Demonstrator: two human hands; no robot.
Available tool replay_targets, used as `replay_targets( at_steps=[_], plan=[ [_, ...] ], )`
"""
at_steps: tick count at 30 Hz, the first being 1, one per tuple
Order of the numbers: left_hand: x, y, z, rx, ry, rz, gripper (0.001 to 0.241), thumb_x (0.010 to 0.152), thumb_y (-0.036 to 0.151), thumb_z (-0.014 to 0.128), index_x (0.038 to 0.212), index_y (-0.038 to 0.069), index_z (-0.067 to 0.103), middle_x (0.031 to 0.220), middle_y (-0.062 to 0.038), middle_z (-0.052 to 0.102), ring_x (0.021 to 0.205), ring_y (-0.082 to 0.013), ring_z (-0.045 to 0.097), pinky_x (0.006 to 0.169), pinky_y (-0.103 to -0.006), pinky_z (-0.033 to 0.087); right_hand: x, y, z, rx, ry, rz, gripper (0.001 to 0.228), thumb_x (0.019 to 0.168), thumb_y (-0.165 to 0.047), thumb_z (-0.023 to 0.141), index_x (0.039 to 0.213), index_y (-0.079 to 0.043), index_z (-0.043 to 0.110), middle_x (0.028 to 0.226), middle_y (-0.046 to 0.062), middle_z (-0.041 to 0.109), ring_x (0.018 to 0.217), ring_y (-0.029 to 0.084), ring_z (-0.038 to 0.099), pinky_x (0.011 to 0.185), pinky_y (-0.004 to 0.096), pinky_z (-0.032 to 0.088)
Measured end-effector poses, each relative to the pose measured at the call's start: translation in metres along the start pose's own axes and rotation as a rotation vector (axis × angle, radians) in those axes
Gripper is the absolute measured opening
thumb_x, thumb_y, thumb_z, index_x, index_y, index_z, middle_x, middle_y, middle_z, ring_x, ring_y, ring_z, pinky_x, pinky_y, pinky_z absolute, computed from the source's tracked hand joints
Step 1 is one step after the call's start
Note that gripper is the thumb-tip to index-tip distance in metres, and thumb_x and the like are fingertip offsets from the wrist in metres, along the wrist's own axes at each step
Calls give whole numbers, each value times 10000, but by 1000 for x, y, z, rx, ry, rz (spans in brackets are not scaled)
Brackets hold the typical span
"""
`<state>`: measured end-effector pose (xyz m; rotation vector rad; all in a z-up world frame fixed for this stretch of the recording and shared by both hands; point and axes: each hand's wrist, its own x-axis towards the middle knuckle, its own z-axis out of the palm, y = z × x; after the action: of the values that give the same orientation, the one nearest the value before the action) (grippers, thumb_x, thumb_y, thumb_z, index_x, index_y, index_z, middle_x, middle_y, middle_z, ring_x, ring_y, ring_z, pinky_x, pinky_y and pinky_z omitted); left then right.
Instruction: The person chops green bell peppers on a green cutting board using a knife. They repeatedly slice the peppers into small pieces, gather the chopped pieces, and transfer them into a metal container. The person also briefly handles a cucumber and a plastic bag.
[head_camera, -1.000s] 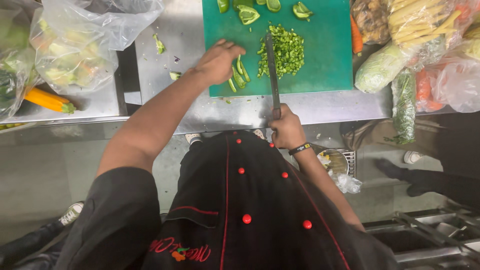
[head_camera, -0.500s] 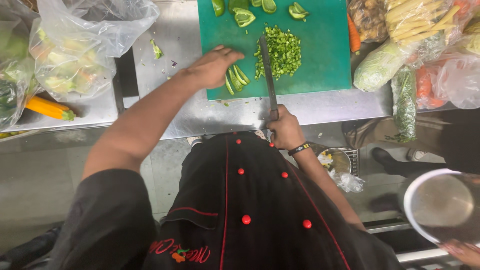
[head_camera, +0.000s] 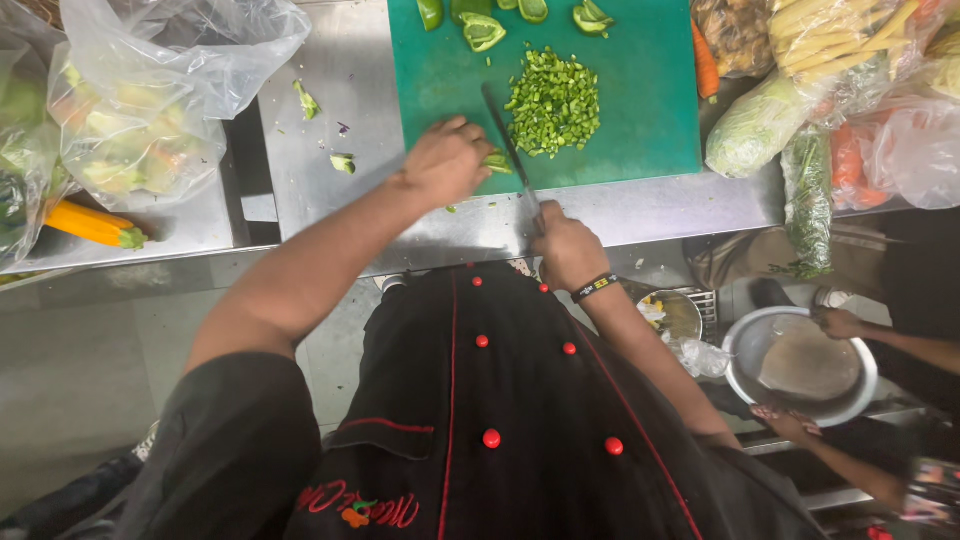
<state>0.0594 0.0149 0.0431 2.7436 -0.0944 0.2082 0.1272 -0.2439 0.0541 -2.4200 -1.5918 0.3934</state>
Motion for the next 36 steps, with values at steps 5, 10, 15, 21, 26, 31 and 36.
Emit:
replay_targets(
  at_steps=[5, 10, 15, 21, 26, 31, 36],
  plan=[
    [-3, 14, 10, -127, 187, -75, 275, 769, 151, 787, 1003, 25, 718, 997, -143, 657, 1001, -367, 609, 868, -472, 502, 18, -19, -29, 119, -59, 232, 425, 666, -35, 762, 1042, -9, 565, 923, 268, 647, 803, 463, 661, 684, 560, 526],
    [-8, 8, 23, -216, 352, -41, 69, 828, 64, 739, 858, 49, 679, 967, -132, 652, 963, -347, 624, 853, -451, 531, 42, -35, -47, 47, -155, 263, 618, 667, -16, 760, 1190, -21, 432, 798, 244, 684, 821, 463, 684, 677, 565, 530],
    [-8, 2, 30, -185, 381, -32, 36, 842, 61, 723, 817, 60, 697, 914, -118, 664, 922, -340, 627, 850, -456, 527, 45, -34, -63, 22, -244, 234, 686, 507, 16, 795, 1100, -16, 453, 853, 183, 716, 864, 426, 703, 683, 527, 555],
    [-7, 3, 34, -149, 476, -31, 78, 845, 88, 714, 915, 55, 720, 938, -131, 670, 925, -353, 623, 863, -464, 510, 33, -29, -73, 11, -213, 257, 554, 643, -22, 792, 1108, -31, 492, 846, 203, 709, 868, 430, 700, 679, 540, 543],
    [-4, 3, 38, -166, 450, -139, 26, 864, 76, 714, 874, 65, 692, 920, -134, 667, 915, -358, 616, 848, -481, 502, 35, -33, -68, 40, -220, 303, 598, 633, -53, 826, 1121, -21, 481, 818, 212, 706, 861, 435, 696, 697, 538, 534],
    [2, 9, 35, -165, 427, -203, 68, 834, 104, 738, 838, 69, 680, 904, -137, 659, 908, -364, 613, 832, -487, 496, 38, -41, -71, 11, -223, 272, 669, 558, -50, 860, 1110, -27, 484, 831, 205, 713, 870, 428, 700, 689, 536, 537],
    [-11, 5, 26, -242, 445, -49, 154, 795, 124, 758, 910, 39, 702, 1006, -170, 657, 978, -369, 594, 868, -473, 485, 20, -37, -81, -3, -320, 314, 607, 657, -65, 849, 1146, -15, 493, 810, 208, 726, 851, 426, 715, 706, 538, 541]
  ],
)
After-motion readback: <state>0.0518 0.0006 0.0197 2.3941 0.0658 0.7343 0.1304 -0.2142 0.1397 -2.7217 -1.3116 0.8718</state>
